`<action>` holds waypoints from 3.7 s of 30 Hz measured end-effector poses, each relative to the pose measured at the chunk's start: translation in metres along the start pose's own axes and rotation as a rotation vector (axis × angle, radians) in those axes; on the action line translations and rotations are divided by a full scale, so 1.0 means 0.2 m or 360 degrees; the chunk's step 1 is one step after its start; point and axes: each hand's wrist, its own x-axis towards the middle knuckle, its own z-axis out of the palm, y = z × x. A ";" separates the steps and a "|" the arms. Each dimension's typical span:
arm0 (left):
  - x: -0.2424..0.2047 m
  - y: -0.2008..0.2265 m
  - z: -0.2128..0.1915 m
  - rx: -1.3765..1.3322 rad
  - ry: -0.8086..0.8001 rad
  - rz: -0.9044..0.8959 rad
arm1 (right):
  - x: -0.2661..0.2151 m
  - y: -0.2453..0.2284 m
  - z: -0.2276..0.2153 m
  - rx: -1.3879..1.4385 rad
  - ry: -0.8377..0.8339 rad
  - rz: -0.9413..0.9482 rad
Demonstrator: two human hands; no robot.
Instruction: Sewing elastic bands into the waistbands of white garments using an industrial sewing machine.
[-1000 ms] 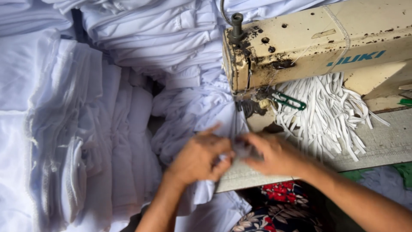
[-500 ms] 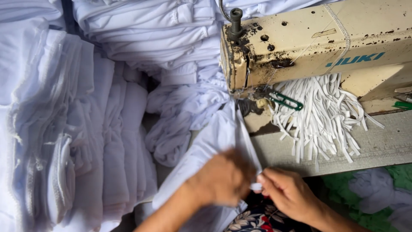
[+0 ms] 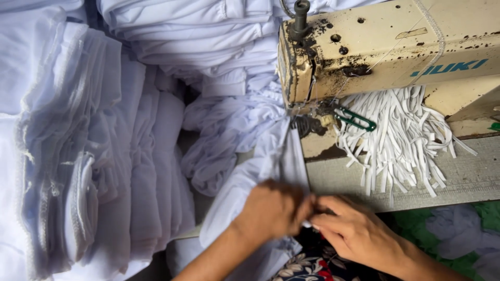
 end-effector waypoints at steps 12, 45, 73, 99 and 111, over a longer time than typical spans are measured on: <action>0.11 -0.23 0.07 -0.0094 0.0163 -0.0099 | 0.19 0.34 0.01 -0.0006 -0.0046 -0.0397; 0.09 0.02 -0.15 -0.0297 -0.0278 0.0382 | -0.07 0.08 0.05 0.0466 0.0116 0.0338; 0.05 -0.24 0.06 -0.0139 0.0004 0.0005 | 0.08 0.19 0.03 -0.0064 0.0055 -0.0298; -0.01 0.07 -0.17 -0.0068 -0.0238 0.0222 | -0.02 0.00 0.04 0.0018 0.0138 -0.0295; 0.06 -0.14 0.12 -0.0117 -0.0035 0.0003 | -0.09 -0.01 0.12 0.0014 0.0107 0.0015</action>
